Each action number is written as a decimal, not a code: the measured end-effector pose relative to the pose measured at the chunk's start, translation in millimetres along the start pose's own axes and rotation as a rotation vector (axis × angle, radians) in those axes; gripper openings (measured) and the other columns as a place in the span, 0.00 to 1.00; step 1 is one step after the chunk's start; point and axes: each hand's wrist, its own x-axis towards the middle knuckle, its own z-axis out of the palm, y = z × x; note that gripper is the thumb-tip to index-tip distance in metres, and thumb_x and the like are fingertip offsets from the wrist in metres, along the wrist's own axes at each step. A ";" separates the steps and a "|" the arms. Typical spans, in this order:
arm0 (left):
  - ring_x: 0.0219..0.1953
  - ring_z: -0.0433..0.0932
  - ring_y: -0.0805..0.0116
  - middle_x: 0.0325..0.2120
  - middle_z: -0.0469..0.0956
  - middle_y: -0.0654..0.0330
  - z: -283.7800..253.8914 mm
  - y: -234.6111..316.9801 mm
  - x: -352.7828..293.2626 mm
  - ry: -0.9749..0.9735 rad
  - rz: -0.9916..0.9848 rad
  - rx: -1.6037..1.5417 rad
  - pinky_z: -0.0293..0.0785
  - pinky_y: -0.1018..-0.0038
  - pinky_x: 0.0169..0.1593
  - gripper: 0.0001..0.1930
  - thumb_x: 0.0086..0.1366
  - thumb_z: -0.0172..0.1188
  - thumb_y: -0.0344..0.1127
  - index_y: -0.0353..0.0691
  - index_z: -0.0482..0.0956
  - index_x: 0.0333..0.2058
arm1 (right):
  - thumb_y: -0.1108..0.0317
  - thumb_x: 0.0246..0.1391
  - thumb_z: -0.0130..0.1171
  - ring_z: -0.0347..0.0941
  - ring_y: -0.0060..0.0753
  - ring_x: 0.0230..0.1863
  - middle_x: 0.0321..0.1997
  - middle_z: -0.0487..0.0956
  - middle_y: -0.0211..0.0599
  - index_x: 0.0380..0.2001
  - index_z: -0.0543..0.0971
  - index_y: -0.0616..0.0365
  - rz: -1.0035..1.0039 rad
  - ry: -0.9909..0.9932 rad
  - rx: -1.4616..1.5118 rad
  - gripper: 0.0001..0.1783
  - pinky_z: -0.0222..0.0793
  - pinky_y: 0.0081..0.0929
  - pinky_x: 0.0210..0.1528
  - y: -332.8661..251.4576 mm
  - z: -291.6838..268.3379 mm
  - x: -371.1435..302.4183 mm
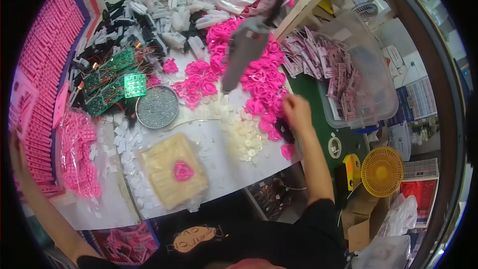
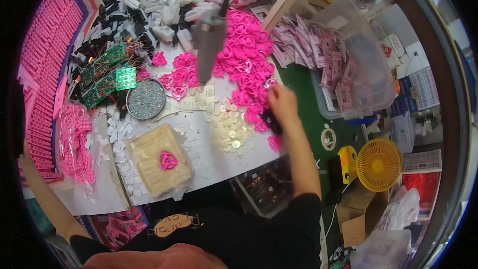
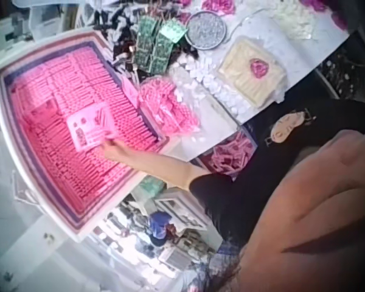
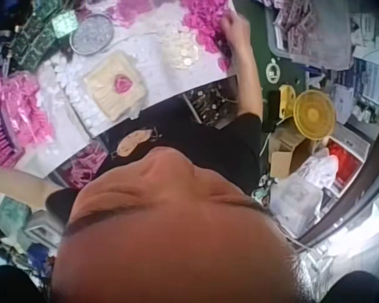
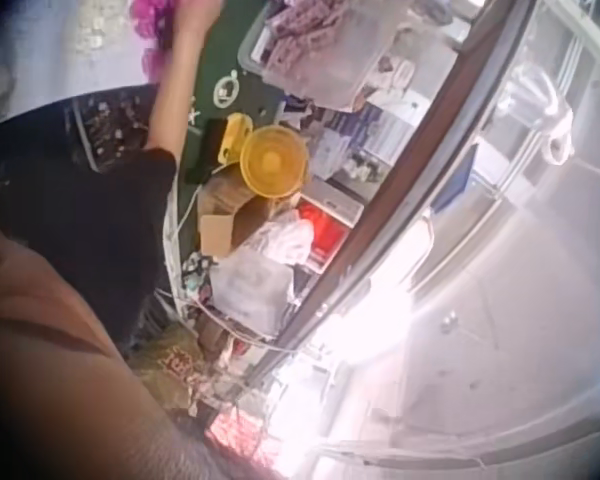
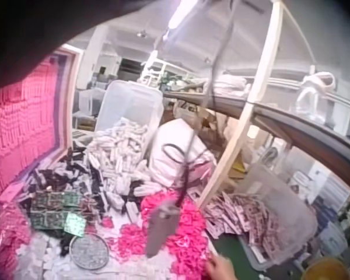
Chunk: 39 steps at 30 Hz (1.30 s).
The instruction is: Assemble a plastic toy box by installing internal components and wiring.
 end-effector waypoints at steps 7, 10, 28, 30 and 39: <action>0.28 0.69 0.83 0.35 0.71 0.69 32.8 63.4 -294.0 -0.706 -0.485 -0.194 0.64 0.88 0.29 0.24 0.68 0.59 0.31 0.38 0.65 0.61 | 0.65 0.50 0.61 0.76 0.55 0.53 0.56 0.76 0.42 0.54 0.75 0.52 0.055 0.039 -0.414 0.25 0.74 0.49 0.51 123.9 56.6 118.8; 0.29 0.70 0.80 0.35 0.72 0.66 50.3 85.8 -355.3 -0.666 -0.657 -0.283 0.66 0.84 0.30 0.22 0.67 0.57 0.28 0.37 0.65 0.59 | 0.66 0.49 0.60 0.75 0.57 0.55 0.56 0.78 0.42 0.56 0.73 0.52 0.051 -0.147 -0.375 0.27 0.73 0.50 0.53 117.2 63.3 146.7; 0.41 0.78 0.68 0.50 0.78 0.56 77.1 71.5 -408.4 -0.824 -1.358 -0.606 0.74 0.74 0.37 0.26 0.74 0.49 0.50 0.36 0.68 0.61 | 0.70 0.45 0.65 0.72 0.25 0.31 0.29 0.77 0.32 0.26 0.80 0.63 -0.124 0.170 0.669 0.07 0.65 0.24 0.33 4.8 -82.6 32.9; 0.47 0.79 0.64 0.52 0.77 0.54 89.2 54.8 -420.3 -0.908 -1.443 -0.678 0.74 0.69 0.48 0.33 0.75 0.44 0.58 0.34 0.67 0.62 | 0.69 0.40 0.68 0.73 0.30 0.33 0.30 0.77 0.37 0.23 0.79 0.59 -0.492 0.022 0.685 0.08 0.67 0.26 0.36 -72.7 -51.6 1.5; 0.61 0.74 0.59 0.62 0.71 0.48 99.8 73.5 -422.3 -1.153 -1.464 -0.852 0.70 0.63 0.66 0.35 0.70 0.58 0.45 0.30 0.58 0.68 | 0.70 0.42 0.71 0.77 0.45 0.44 0.45 0.82 0.39 0.38 0.84 0.54 -0.851 -0.264 0.658 0.16 0.73 0.36 0.47 -244.3 46.2 -35.9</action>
